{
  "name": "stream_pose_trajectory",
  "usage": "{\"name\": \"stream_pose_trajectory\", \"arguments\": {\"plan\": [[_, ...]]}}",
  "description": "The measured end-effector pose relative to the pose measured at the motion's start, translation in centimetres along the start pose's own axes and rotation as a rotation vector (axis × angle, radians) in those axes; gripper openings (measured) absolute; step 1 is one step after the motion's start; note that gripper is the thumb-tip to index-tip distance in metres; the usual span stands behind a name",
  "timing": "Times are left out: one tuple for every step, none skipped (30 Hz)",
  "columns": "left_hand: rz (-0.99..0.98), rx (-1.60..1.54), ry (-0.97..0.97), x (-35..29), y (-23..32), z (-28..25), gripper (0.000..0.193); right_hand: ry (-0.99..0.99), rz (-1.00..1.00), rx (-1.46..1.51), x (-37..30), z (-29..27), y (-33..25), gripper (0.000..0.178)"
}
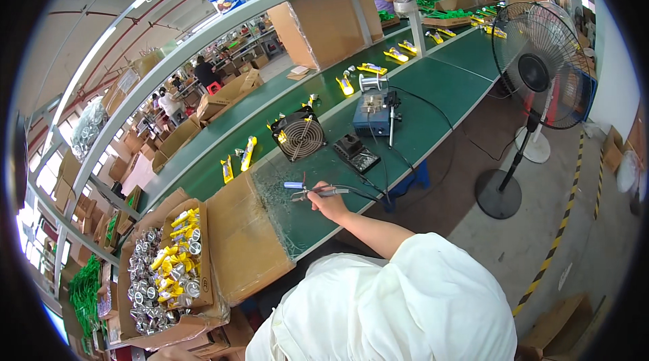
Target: Soldering electronic components and wires within small yellow plastic housings at an assembly station.
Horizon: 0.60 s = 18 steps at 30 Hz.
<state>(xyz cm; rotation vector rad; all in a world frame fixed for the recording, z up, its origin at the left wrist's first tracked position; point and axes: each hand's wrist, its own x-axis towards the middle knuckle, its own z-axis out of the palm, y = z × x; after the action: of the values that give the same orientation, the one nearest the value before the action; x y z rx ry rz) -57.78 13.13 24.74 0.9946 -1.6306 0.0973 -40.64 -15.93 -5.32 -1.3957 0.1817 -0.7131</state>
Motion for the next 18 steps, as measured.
{"name": "stream_pose_trajectory", "arguments": {"plan": [[0.066, -0.061, 0.100, 0.5, -0.4, 0.7, 0.041, 0.000, -0.002, 0.010, 0.1, -0.2, -0.1, 0.018], [0.005, -0.129, 0.026, 0.8, -0.3, 0.4, 0.040, 0.007, -0.013, 0.000, 0.2, -0.4, -0.2, 0.018], [0.002, -0.146, 0.023, 1.0, -0.3, 0.1, 0.040, 0.004, -0.004, 0.010, 0.2, -0.5, -0.2, 0.018], [-0.027, -0.183, -0.043, 1.2, -0.5, -0.1, 0.038, 0.004, 0.005, 0.018, 0.1, -0.8, -0.2, 0.018], [-0.053, -0.221, -0.111, 1.4, -0.7, -0.2, 0.036, 0.021, -0.006, -0.011, 0.1, -0.7, -0.1, 0.018], [-0.047, -0.246, -0.118, 1.5, -0.9, -0.3, 0.036, 0.015, -0.006, 0.001, 0.0, -0.5, -1.0, 0.018], [-0.092, -0.233, -0.096, 1.4, -0.9, -0.4, 0.034, 0.025, 0.029, 0.031, -0.3, -0.1, -1.4, 0.017], [-0.131, -0.219, -0.079, 1.6, -1.4, -0.5, 0.031, 0.014, 0.013, 0.105, -0.1, -0.1, -0.5, 0.017], [-0.107, -0.292, -0.157, 1.9, -2.3, -1.7, 0.027, 0.011, -0.021, 0.105, 0.0, 0.2, 0.2, 0.016], [-0.096, -0.316, -0.170, 2.4, -3.0, -2.5, 0.027, 0.018, 0.006, 0.088, 0.0, -0.6, 0.7, 0.016], [-0.132, -0.305, -0.237, 2.6, -3.1, -3.3, 0.027, 0.003, 0.039, 0.081, -0.2, -0.4, 0.5, 0.016], [-0.168, -0.295, -0.303, 2.8, -3.3, -4.0, 0.027, -0.007, 0.067, 0.069, -0.2, -0.3, 0.4, 0.017], [-0.152, -0.242, -0.300, 2.7, -3.8, -4.2, 0.026, -0.005, 0.069, 0.069, 0.0, -0.4, 0.2, 0.017], [-0.159, -0.252, -0.292, 2.6, -4.5, -4.4, 0.026, -0.017, 0.089, 0.063, -0.1, -0.5, 0.0, 0.016], [-0.125, -0.245, -0.220, 2.4, -5.4, -4.4, 0.024, -0.031, 0.110, 0.058, -0.1, -0.6, -0.1, 0.016], [-0.094, -0.235, -0.147, 2.3, -6.3, -4.3, 0.022, -0.015, 0.119, 0.046, -0.1, -0.8, -0.1, 0.016], [-0.089, -0.239, -0.081, 2.2, -6.8, -4.7, 0.020, -0.005, 0.111, 0.042, -0.1, -0.3, -0.5, 0.016], [-0.087, -0.243, -0.022, 2.4, -7.6, -4.8, 0.019, 0.011, 0.104, 0.045, -0.1, -0.2, -1.0, 0.016]]}}
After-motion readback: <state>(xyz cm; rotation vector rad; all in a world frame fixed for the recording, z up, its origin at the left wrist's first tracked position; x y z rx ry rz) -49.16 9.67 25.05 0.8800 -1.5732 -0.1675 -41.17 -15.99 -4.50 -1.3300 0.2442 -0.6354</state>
